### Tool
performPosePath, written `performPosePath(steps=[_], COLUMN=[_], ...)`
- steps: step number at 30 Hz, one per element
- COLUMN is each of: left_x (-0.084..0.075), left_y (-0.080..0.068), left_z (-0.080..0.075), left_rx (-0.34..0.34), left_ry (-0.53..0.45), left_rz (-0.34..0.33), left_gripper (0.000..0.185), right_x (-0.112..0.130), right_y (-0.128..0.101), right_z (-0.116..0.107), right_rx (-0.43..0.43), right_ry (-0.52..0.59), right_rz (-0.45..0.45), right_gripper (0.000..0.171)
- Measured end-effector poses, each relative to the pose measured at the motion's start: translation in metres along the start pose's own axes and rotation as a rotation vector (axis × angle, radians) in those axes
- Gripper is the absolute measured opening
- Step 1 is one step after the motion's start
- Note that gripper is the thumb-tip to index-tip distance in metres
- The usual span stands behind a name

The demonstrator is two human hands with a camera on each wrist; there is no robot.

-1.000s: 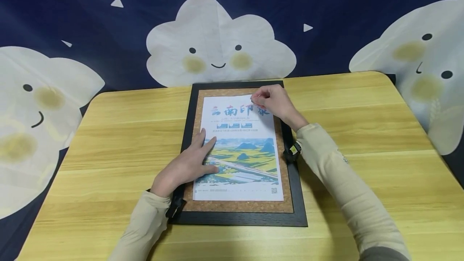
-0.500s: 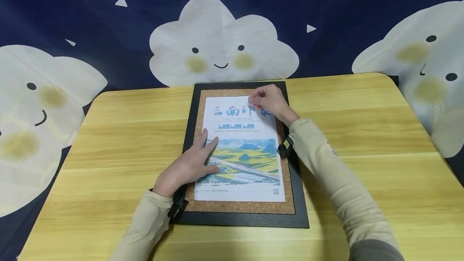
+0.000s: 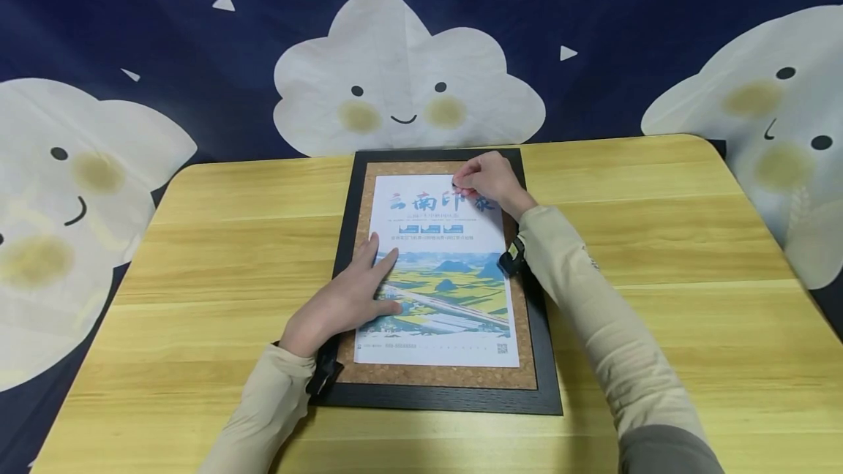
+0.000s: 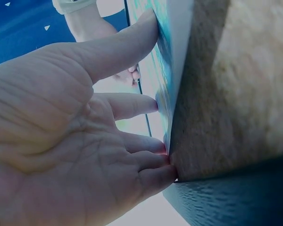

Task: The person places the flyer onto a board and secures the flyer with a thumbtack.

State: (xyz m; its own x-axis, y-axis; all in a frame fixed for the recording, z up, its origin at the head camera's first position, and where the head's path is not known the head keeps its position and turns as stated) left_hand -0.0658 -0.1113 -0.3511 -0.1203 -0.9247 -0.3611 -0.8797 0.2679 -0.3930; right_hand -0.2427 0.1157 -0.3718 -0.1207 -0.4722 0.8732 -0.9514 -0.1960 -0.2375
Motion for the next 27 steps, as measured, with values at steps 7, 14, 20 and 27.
performPosePath(steps=[7,14,20,27], left_x=[-0.0006,-0.0009,-0.0013,-0.0013], left_y=[-0.0006,-0.0002,-0.0008,-0.0006], left_z=[-0.0005,-0.0009,-0.0017,-0.0015], left_rx=[-0.002,-0.006,-0.008,-0.005], left_ry=[-0.007,-0.016,-0.021,-0.021], left_rz=[0.003,0.0,0.002,0.001], left_gripper=[0.084,0.084,0.084,0.084], right_x=[0.0006,0.0031,0.0045,0.0067], right_y=[0.0035,0.0042,0.0041,0.0028], right_z=[0.0023,0.0045,0.006,0.0061], right_rx=[-0.006,-0.028,-0.043,-0.043], right_ry=[-0.039,-0.072,-0.082,-0.097], right_rz=[0.014,0.018,0.02,0.034], right_gripper=[0.018,0.017,0.017,0.018])
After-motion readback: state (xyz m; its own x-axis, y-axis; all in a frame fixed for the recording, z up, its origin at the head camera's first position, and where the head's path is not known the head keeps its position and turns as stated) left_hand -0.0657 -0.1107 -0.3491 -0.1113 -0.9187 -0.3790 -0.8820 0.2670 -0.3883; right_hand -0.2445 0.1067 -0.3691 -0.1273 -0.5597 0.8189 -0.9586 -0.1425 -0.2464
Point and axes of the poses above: each hand's wrist, its own y-axis towards the middle knuckle, its own z-axis out of the palm, x = y × z, the point moved 2 cm from there along y, towards the middle knuckle, and after that the axes turned 5 degrees about y, right-handed, at the moved point
